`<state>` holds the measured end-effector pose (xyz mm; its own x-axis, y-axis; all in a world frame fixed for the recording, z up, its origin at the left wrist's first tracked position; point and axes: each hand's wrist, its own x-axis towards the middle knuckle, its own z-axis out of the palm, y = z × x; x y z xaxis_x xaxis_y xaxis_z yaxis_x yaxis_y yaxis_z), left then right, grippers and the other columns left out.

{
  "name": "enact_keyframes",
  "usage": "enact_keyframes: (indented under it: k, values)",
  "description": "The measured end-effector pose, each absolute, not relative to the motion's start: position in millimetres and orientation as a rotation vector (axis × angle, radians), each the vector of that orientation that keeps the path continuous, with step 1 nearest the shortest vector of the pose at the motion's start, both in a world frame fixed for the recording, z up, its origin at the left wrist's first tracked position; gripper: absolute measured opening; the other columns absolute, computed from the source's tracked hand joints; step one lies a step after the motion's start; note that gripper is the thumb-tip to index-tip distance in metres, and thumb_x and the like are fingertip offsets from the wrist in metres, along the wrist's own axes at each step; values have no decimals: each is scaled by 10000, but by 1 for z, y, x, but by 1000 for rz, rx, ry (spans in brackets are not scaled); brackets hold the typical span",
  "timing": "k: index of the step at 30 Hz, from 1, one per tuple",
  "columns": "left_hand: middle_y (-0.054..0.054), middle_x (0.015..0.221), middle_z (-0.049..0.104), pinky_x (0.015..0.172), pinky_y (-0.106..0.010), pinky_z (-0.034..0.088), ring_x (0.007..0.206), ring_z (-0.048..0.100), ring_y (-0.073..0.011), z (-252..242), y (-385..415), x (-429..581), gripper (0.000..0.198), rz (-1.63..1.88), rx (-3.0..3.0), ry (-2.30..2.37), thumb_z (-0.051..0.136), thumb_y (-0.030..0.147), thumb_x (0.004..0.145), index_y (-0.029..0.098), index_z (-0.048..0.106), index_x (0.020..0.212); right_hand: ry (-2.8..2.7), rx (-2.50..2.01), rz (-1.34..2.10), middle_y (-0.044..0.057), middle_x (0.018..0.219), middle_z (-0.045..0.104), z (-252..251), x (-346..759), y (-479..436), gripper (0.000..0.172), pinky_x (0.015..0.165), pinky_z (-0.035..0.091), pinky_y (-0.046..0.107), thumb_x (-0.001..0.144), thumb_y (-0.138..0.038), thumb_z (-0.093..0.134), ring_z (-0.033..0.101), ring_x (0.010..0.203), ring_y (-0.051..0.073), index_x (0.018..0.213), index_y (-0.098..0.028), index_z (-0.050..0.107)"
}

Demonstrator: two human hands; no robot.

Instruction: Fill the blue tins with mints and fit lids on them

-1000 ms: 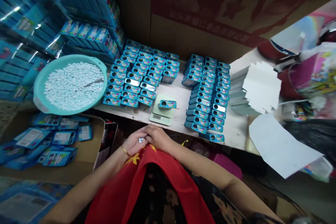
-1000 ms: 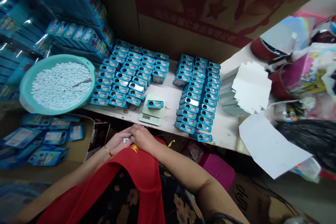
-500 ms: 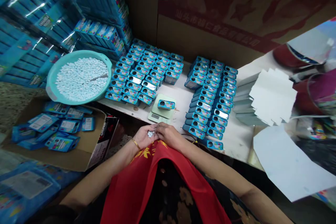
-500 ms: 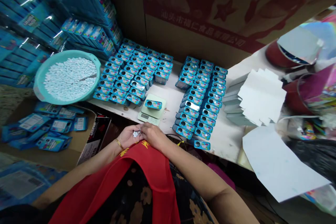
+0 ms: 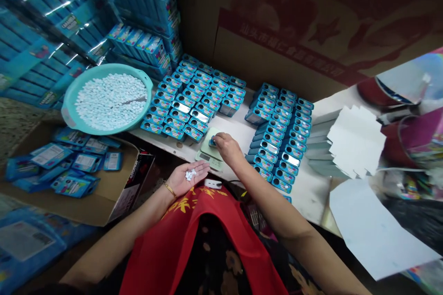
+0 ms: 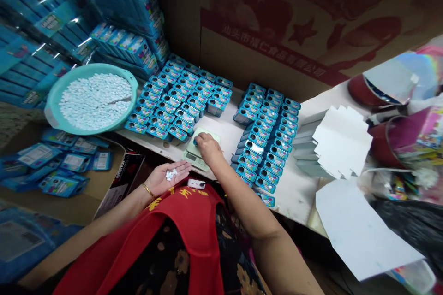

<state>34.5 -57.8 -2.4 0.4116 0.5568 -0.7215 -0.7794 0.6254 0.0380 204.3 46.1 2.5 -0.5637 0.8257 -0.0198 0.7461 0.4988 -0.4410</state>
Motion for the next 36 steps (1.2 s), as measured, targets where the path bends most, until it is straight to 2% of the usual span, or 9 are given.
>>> enact_keyframes:
  k: [5, 11, 18, 21, 28, 33, 36]
  values:
    - [-198, 1057, 583, 900, -352, 423, 1087, 486, -264, -8, -62, 25, 351, 875, -332, 756, 446, 31, 696, 14, 529, 1037, -2301, -1282, 680, 61, 967, 597, 3, 215, 40, 213, 817, 426, 274, 833, -174, 424, 534, 909, 148, 971, -185, 585]
    - [-161, 956, 621, 807, -288, 484, 965, 572, -210, -17, -68, 9, 330, 953, -382, 848, 434, 6, 715, 45, 540, 1025, -1968, -1400, 675, 36, 834, 620, 11, 242, 14, 174, 755, 456, 282, 827, -208, 444, 571, 812, 137, 892, -196, 605]
    - [-115, 810, 616, 607, -231, 522, 747, 624, -160, -31, -79, 0, 270, 950, -460, 1084, 441, 14, 747, 93, 545, 983, -1895, -1507, 646, 32, 819, 631, 5, 266, -9, 172, 719, 467, 291, 814, -220, 454, 581, 772, 138, 864, -199, 617]
    - [-115, 800, 613, 632, -238, 524, 752, 622, -159, -32, -80, 3, 259, 953, -443, 1084, 440, -4, 738, 90, 551, 953, -1884, -1521, 644, 30, 814, 628, 5, 269, -6, 171, 721, 466, 291, 814, -224, 453, 580, 763, 137, 859, -201, 616]
    - [-182, 964, 606, 794, -311, 500, 954, 577, -224, -21, -76, 11, 290, 959, -385, 986, 452, -14, 710, 61, 551, 973, -1920, -1500, 657, 51, 851, 595, 10, 255, -3, 179, 681, 466, 292, 822, -243, 443, 548, 799, 153, 910, -187, 589]
    - [-180, 1006, 607, 839, -327, 475, 998, 556, -229, -14, -70, 18, 351, 940, -318, 908, 443, -14, 707, 62, 544, 1035, -2242, -1391, 638, 95, 1058, 534, 12, 229, -5, 283, 851, 400, 392, 809, -261, 468, 473, 985, 215, 1078, -189, 521]
    - [-181, 1051, 591, 869, -336, 452, 1031, 534, -233, -8, -64, 22, 371, 935, -291, 869, 435, -8, 710, 56, 538, 1061, -2267, -1422, 589, 115, 1095, 494, 15, 220, 0, 329, 871, 380, 407, 806, -264, 471, 439, 1019, 236, 1121, -173, 491]
